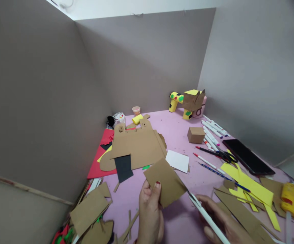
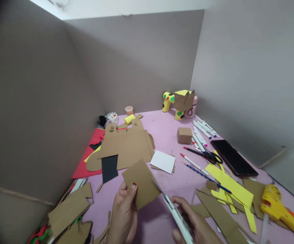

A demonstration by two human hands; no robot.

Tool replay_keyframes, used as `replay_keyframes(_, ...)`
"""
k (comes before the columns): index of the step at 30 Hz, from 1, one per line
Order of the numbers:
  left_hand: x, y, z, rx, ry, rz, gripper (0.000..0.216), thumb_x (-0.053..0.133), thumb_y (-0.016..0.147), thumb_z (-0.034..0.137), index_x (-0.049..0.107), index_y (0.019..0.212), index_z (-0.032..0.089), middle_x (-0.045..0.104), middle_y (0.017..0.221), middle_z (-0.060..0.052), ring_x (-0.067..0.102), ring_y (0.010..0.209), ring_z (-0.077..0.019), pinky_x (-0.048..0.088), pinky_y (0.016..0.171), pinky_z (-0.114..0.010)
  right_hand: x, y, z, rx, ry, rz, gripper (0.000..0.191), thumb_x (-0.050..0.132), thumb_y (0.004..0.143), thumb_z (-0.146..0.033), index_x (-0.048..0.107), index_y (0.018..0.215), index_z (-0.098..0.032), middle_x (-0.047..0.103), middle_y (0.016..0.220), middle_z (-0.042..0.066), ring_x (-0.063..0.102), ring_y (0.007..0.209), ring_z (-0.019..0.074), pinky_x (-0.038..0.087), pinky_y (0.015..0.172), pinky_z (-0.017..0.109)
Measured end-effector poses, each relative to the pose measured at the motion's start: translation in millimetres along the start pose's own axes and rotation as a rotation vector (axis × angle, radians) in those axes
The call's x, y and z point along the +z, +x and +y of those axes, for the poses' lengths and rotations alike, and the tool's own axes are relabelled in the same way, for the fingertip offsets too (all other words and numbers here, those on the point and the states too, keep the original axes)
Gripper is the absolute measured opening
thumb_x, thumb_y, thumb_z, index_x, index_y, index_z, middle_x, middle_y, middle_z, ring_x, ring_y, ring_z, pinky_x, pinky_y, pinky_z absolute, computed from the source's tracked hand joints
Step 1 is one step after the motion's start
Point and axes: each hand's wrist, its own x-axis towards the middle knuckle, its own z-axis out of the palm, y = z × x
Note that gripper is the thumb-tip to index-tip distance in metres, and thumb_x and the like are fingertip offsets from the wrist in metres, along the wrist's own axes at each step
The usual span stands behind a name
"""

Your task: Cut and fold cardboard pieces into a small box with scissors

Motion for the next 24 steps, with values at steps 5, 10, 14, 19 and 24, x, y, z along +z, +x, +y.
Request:
replay_keyframes(5, -0.2, -0.3, -0.6, -0.006, -0.002, -0.003, 0.052, 0.066, 0.072, 0.023, 0.051, 0.121, 0.021, 0.068, 0.109, -0.01, 0.062, 0.098, -0.0229, 0.047, 0.082, -0.032, -2.5, 1.2, -1.1, -0.032, -0.007, -0.062, 0.056, 0.054, 0.075, -0.055, 0.051, 0.121, -0.024, 0.066, 0.092, 0.008, 0.064, 0.085, 0.0254, 0.053, 0.074, 0.033)
replay_keyframes(10, -0.1, -0.2, -0.8, -0.013, -0.001, -0.013, 0.048, 0.065, 0.073, 0.024, 0.053, 0.119, 0.022, 0.066, 0.112, -0.01, 0.062, 0.099, -0.0226, 0.047, 0.082, -0.031, -5.5, -0.1, 0.1, -0.046, -0.042, -0.005, 0.055, 0.057, 0.075, -0.053, 0.056, 0.121, -0.022, 0.066, 0.111, 0.011, 0.059, 0.104, 0.029, 0.05, 0.087, 0.037)
replay_keyframes(14, -0.4, 0.5, -0.5, -0.011, 0.0, -0.017, 0.048, 0.066, 0.072, 0.024, 0.054, 0.118, 0.021, 0.066, 0.112, -0.01, 0.062, 0.1, -0.0234, 0.048, 0.081, -0.031, -2.9, -1.1, 3.2, -0.04, -0.02, 0.012, 0.056, 0.058, 0.073, -0.055, 0.058, 0.12, -0.024, 0.066, 0.114, 0.01, 0.06, 0.105, 0.0299, 0.051, 0.086, 0.037)
replay_keyframes(19, -1.0, 1.2, -0.9, -0.019, -0.007, -0.003, 0.053, 0.067, 0.071, 0.023, 0.052, 0.121, 0.021, 0.068, 0.109, -0.01, 0.062, 0.099, -0.023, 0.048, 0.082, -0.031, 2.1, -0.7, 2.5, -0.053, 0.027, 0.023, 0.059, 0.059, 0.072, -0.057, 0.058, 0.12, -0.023, 0.072, 0.095, 0.008, 0.065, 0.09, 0.029, 0.054, 0.077, 0.035)
replay_keyframes(24, -0.8, 0.7, -1.0, -0.026, -0.007, 0.002, 0.055, 0.068, 0.07, 0.024, 0.05, 0.123, 0.021, 0.068, 0.108, -0.011, 0.062, 0.099, -0.0237, 0.048, 0.082, -0.032, 2.3, 0.6, 3.5, -0.078, -0.036, 0.015, 0.057, 0.055, 0.073, -0.057, 0.059, 0.119, -0.022, 0.071, 0.088, 0.006, 0.066, 0.075, 0.0245, 0.054, 0.068, 0.031)
